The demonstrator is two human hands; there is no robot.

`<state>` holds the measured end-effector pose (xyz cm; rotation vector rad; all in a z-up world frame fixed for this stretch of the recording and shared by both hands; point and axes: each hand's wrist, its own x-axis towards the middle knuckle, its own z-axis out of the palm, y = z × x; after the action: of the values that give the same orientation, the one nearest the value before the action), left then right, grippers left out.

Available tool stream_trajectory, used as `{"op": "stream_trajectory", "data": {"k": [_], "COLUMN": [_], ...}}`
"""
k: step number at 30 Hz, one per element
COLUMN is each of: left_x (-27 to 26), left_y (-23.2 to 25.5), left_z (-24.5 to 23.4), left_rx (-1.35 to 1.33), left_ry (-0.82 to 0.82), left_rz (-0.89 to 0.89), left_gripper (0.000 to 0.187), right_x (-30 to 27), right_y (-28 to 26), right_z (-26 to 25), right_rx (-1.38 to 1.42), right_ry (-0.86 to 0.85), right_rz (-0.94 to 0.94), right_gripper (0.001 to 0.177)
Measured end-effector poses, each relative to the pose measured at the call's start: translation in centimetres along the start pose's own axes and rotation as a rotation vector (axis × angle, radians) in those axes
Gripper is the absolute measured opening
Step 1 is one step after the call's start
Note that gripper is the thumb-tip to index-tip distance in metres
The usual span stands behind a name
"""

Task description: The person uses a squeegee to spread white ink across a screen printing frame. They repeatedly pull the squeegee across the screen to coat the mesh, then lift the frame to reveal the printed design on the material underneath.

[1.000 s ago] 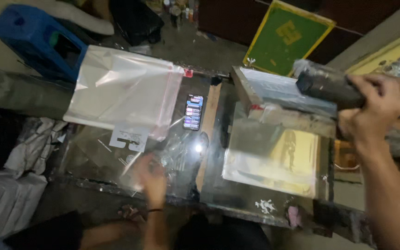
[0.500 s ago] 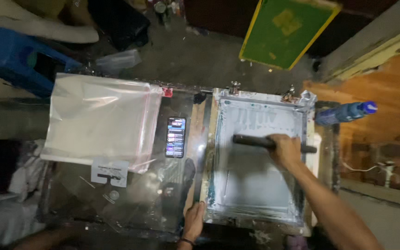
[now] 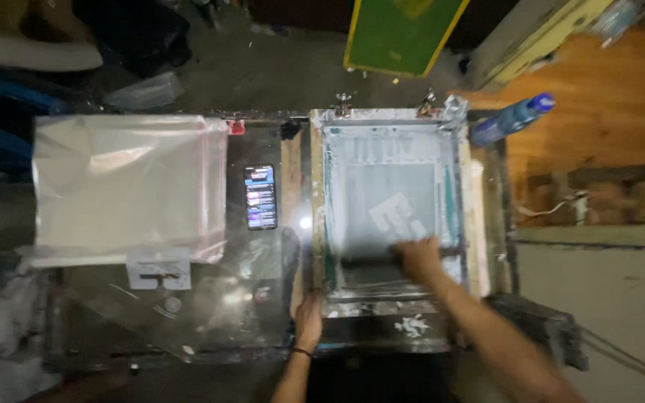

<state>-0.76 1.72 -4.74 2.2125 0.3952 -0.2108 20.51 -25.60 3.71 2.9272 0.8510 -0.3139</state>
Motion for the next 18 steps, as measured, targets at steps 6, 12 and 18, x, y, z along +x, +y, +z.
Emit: {"op": "stream_trajectory", "data": {"k": [6,12,18], "left_x": [-0.5,-1.0,0.3], "left_y": [9.5,11.8,11.6], "left_z": [-6.4,-7.6,-7.1], "left_rx": [-0.306,-0.22,-0.372], "left_ry": [0.173,0.267,0.276], "left_rz": [-0.067,-0.139,-0.066], "left_gripper": [0.053,0.049,0.025], "right_x": [-6.4,-3.6,10.6], "right_y": [0.1,2.3,9.4], "right_z": [-1.3,0.9,-0.7], "right_rx": [0.113,0.095,0.009], "right_ry": [-0.384,-0.482,-0.284], "right_rz": [0.117,0.153,0.08], "right_gripper": [0.03,0.055,0.063]}}
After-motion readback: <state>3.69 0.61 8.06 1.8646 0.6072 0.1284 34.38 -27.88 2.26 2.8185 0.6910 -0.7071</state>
